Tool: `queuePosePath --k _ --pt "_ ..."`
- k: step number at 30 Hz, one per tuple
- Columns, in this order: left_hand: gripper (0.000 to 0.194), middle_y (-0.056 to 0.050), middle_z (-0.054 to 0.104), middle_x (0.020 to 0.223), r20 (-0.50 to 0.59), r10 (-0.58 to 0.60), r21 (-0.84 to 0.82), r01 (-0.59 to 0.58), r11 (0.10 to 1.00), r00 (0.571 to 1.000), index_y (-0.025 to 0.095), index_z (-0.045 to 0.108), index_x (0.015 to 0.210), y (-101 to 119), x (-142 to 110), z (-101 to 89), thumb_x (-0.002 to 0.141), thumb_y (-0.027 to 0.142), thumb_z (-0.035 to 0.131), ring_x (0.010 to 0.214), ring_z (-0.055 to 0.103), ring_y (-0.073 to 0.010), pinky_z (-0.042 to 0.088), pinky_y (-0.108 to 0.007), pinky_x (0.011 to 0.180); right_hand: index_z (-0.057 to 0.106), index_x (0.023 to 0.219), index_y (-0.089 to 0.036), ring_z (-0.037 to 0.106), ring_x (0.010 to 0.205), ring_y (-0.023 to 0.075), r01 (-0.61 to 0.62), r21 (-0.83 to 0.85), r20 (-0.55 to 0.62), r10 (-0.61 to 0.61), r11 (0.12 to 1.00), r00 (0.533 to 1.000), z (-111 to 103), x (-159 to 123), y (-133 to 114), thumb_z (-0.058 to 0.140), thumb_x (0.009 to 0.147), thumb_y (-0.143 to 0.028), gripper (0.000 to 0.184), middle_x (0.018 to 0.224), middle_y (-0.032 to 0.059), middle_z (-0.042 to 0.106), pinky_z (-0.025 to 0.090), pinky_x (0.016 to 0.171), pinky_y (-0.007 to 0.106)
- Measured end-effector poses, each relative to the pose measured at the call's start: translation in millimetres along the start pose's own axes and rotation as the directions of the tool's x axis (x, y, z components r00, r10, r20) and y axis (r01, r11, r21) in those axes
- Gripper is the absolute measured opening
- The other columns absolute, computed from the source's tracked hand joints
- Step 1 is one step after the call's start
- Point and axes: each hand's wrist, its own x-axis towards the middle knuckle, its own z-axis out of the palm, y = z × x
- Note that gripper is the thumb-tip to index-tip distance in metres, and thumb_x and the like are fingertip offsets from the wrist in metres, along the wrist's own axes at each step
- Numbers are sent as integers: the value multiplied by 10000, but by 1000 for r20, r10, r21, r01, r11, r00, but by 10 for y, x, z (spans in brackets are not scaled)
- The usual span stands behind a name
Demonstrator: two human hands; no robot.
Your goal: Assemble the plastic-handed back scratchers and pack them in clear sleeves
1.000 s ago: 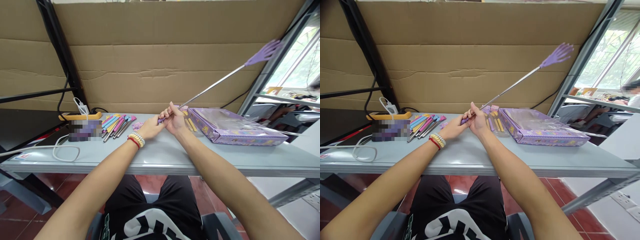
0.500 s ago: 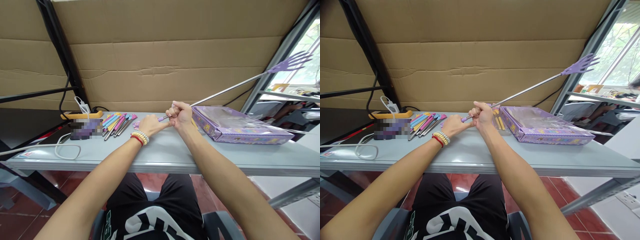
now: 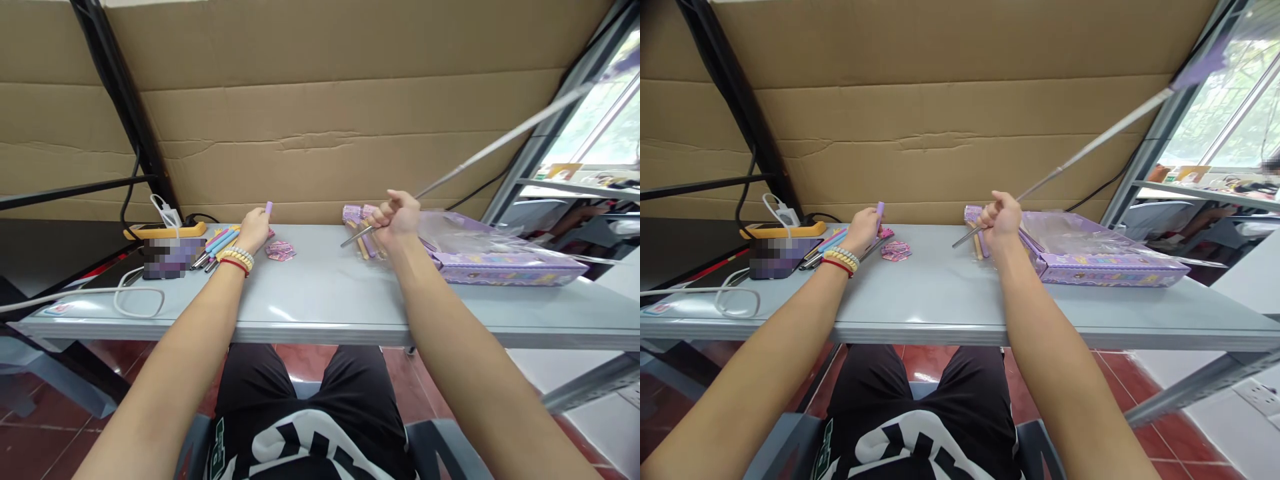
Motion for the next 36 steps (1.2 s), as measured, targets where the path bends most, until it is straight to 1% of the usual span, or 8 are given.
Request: queuePosePath --k 4,8,10,15,19,28,32,36 --pt "317 -71 740 906 40 0 50 -2 999 999 173 707 945 -12 -32 25 856 390 495 885 646 -209 468 -289 791 143 551 -221 146 307 34 -68 -94 110 78 993 991 127 -75 216 676 681 -269 551 374 -116 141 129 330 212" --pt "328 -151 715 1067 21 -85 212 78 974 996 170 723 973 -14 -55 10 763 394 607 1064 609 -299 456 -363 897 138 559 -226 168 308 41 -210 -110 210 229 971 951 148 -128 244 681 713 -351 578 370 -112 153 155 332 217" --pt "333 -164 706 1069 -27 -125 231 127 965 992 172 723 964 -42 -32 -51 768 409 598 1081 601 -313 458 -382 907 149 558 -225 177 312 44 -249 -113 225 269 962 937 132 -129 225 684 713 -376 577 367 -108 173 163 333 217" --pt "364 -158 701 1077 -170 -210 221 245 944 963 180 721 982 -203 38 -299 800 452 559 1093 583 -310 444 -396 939 166 549 -218 196 319 41 -241 -128 224 264 962 938 115 -114 219 710 675 -364 577 354 -104 207 173 341 206" --pt "302 -169 701 1064 -106 -213 314 236 920 971 181 732 942 -299 33 -359 752 382 611 1077 591 -328 458 -404 907 163 557 -219 209 320 42 -236 -132 231 261 963 937 119 -116 226 711 679 -346 575 354 -105 213 187 346 206" --pt "315 -202 690 1086 0 -214 535 181 825 977 156 733 972 -201 -33 -170 741 345 634 1063 618 -364 502 -428 831 191 538 -217 220 319 47 -231 -144 240 260 962 935 132 -146 214 685 695 -293 524 359 -96 216 189 357 213" --pt "306 -185 699 1081 0 -210 528 178 830 978 165 740 974 -224 -19 -192 724 317 647 1052 625 -352 503 -412 831 204 530 -213 224 326 49 -251 -159 267 286 955 920 135 -154 203 681 712 -325 523 371 -93 211 196 367 218" --pt "285 -152 716 1056 -32 -123 384 125 915 992 171 742 934 -161 -24 -194 760 357 612 1048 622 -318 475 -382 873 194 542 -218 267 345 70 -271 -177 342 318 946 884 164 -191 187 607 789 -532 575 381 -77 229 271 394 236"
